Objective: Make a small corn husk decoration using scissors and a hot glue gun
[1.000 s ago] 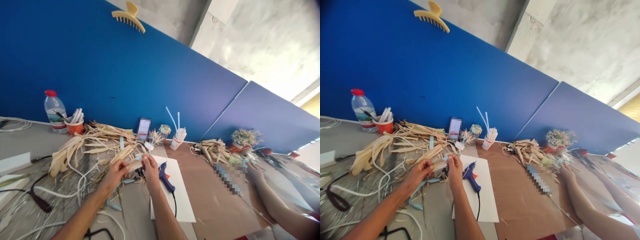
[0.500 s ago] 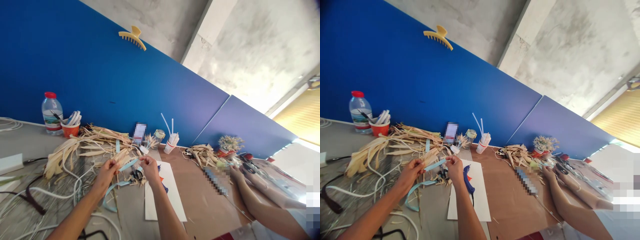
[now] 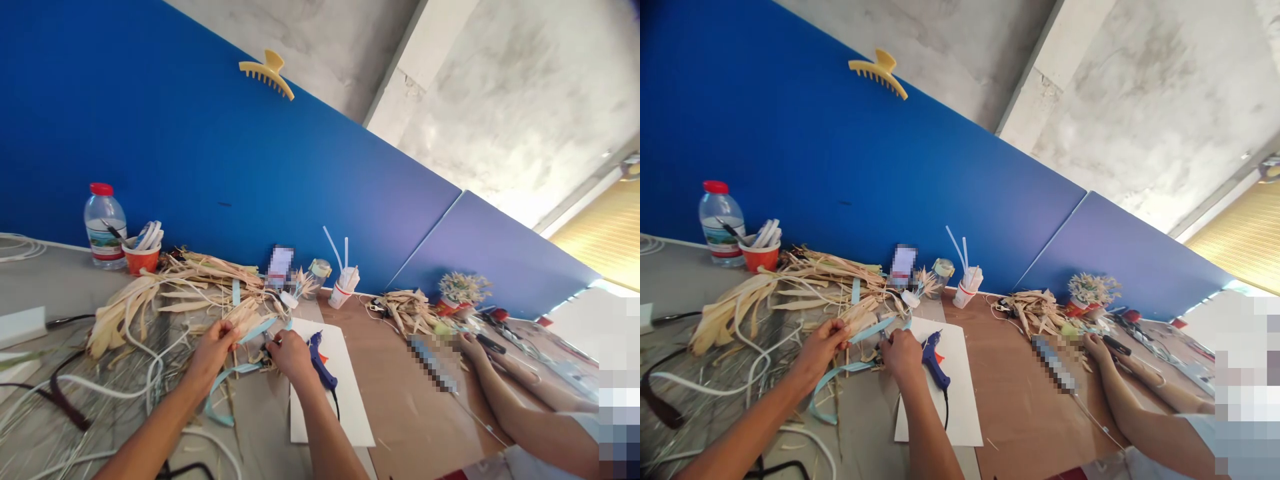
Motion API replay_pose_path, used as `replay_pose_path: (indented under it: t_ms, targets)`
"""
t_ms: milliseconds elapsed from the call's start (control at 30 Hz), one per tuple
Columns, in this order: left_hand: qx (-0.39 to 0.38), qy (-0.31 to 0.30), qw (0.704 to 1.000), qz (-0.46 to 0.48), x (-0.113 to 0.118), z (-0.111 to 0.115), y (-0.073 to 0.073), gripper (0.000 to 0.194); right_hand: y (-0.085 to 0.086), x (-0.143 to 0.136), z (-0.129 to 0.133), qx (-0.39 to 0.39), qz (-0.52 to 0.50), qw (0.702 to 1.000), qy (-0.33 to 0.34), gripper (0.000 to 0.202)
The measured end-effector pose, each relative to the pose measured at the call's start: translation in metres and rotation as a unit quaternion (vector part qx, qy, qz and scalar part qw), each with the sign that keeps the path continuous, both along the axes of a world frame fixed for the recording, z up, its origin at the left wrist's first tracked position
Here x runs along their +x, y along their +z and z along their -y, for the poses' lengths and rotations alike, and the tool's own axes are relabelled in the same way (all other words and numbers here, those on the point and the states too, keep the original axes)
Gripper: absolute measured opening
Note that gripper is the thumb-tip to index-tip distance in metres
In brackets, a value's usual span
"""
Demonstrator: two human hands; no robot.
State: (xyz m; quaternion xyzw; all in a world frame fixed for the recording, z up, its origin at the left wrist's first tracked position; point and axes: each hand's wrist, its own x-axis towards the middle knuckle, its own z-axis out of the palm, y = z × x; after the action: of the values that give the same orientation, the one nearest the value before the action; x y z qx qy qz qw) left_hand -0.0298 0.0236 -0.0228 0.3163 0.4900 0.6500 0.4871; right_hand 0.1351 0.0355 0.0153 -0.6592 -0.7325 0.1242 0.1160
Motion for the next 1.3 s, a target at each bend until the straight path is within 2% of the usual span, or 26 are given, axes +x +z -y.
replay_pose_path:
  t_ms: [133, 267, 433, 667, 733, 767, 800, 833, 900, 967, 1000, 1033, 1067, 1200, 1300]
  targets:
    - [-0.005, -0.002, 1.000, -0.008, 0.000, 0.000, -0.001, 0.039, -0.008, -0.008, 0.004, 0.008, 0.118, 0.993, 0.024, 0.029]
    - [-0.011, 0.002, 1.000, -0.006, 0.000, -0.001, 0.000, 0.040, -0.007, -0.014, 0.000, -0.005, 0.146, 0.989, 0.026, 0.034]
    - [-0.015, 0.003, 1.000, -0.003, 0.000, -0.001, 0.000, 0.040, 0.000, -0.009, -0.008, -0.067, 0.065, 0.995, 0.020, 0.033]
    - [-0.011, 0.014, 1.000, 0.008, 0.000, -0.001, -0.003, 0.043, 0.001, 0.019, -0.005, -0.101, -0.046, 0.994, 0.024, 0.026]
    - [-0.009, 0.016, 1.000, 0.011, 0.000, -0.002, -0.003, 0.045, 0.001, 0.026, -0.004, -0.104, -0.111, 0.988, 0.013, 0.028]
    - [-0.008, 0.015, 1.000, 0.013, -0.001, -0.002, -0.004, 0.045, 0.002, 0.028, -0.003, -0.107, -0.177, 0.978, 0.004, 0.031]
    - [-0.009, 0.013, 1.000, 0.015, -0.001, -0.003, -0.004, 0.045, 0.004, 0.030, -0.002, -0.110, -0.265, 0.958, -0.003, 0.033]
    - [-0.011, 0.012, 1.000, 0.018, -0.001, -0.003, -0.004, 0.045, 0.007, 0.031, -0.001, -0.111, -0.369, 0.923, -0.008, 0.034]
    - [-0.015, 0.008, 1.000, 0.024, -0.001, -0.002, -0.004, 0.043, 0.015, 0.032, 0.000, -0.113, -0.565, 0.817, -0.005, 0.036]
    - [-0.015, 0.000, 0.999, 0.032, -0.001, -0.001, -0.002, 0.040, 0.023, 0.031, 0.002, -0.120, -0.676, 0.727, 0.015, 0.038]
    - [-0.013, -0.007, 0.999, 0.036, -0.001, 0.001, 0.000, 0.038, 0.026, 0.030, 0.002, -0.125, -0.703, 0.700, 0.022, 0.037]
    - [-0.010, -0.016, 0.999, 0.039, -0.001, 0.002, 0.002, 0.037, 0.027, 0.028, 0.003, -0.129, -0.714, 0.688, 0.029, 0.036]
    - [-0.006, -0.025, 0.999, 0.040, 0.000, 0.003, 0.004, 0.035, 0.028, 0.026, 0.003, -0.128, -0.712, 0.689, 0.035, 0.034]
    - [-0.008, -0.046, 0.999, 0.017, 0.003, 0.005, 0.008, 0.033, 0.016, 0.013, 0.001, -0.058, -0.667, 0.742, 0.015, 0.028]
    - [-0.009, -0.066, 0.998, -0.015, 0.004, 0.004, 0.005, 0.028, 0.006, 0.003, 0.001, -0.006, -0.644, 0.765, 0.012, 0.038]
